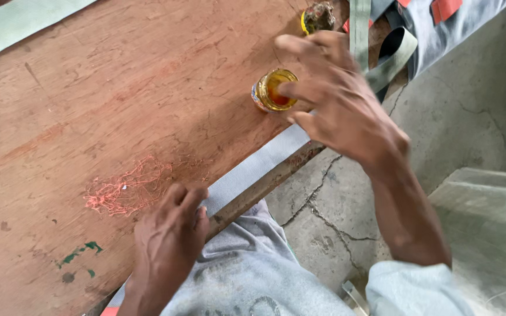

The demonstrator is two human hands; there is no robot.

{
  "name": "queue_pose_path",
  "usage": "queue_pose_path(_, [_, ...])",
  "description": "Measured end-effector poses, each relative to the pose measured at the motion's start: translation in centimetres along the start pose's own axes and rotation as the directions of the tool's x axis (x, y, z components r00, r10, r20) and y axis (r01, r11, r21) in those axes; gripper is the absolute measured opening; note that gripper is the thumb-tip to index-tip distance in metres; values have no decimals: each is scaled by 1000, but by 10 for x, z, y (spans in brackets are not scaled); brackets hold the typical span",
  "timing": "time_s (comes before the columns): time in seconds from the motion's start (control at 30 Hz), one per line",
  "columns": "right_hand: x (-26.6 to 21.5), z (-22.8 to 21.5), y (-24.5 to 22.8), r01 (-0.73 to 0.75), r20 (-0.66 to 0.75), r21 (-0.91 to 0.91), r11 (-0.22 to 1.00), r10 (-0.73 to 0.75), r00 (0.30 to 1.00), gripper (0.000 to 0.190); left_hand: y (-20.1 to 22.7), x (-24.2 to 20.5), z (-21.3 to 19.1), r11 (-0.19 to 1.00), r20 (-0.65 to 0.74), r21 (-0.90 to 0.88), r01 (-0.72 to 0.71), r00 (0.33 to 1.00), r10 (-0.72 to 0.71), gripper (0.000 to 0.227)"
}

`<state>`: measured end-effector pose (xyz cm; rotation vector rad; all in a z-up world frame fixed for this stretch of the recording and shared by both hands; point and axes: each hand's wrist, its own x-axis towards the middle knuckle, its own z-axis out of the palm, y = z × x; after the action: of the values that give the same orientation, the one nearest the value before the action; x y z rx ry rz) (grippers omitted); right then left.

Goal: The person applies a yellow viscous substance from a small jar onto the ends of long fabric straps using their finger. They repeatedly dip their finger into the jar and spread the substance along the strap ends, then stack the treated straps on the wooden table.

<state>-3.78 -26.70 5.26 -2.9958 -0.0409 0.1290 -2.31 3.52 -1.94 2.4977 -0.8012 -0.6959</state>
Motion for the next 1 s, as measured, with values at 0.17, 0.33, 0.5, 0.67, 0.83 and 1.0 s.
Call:
queue_pose_path(0.17, [-32,6,1,27,-213,-15,1000,-30,977,67,3,-1,2,997,-81,48,-52,995,56,24])
queue_pose_path(0.33, [-46,16,-4,-8,-245,30,1000,15,969,60,10,4,0,993,36,108,56,998,-60,22])
queue_pose_path(0.5, [-75,-6,-5,16,-419,-27,1000,-26,908,40,16,0,-11,1000,-40,16,-14,999,15,20])
queue_pose_path(0.67, [-139,13,-5,128,-619,613,779,374,690,58,21,0,-13,1000,-16,-4,9,1000,-9,21])
queue_pose_path(0.83, [-138,104,33,-144,113,986,81,300,947,109,27,6,-16,998,18,28,56,998,-57,24])
queue_pose_path(1.0, [-145,147,40,-170,219,967,-190,275,936,122,30,3,-16,990,72,53,130,988,-133,24])
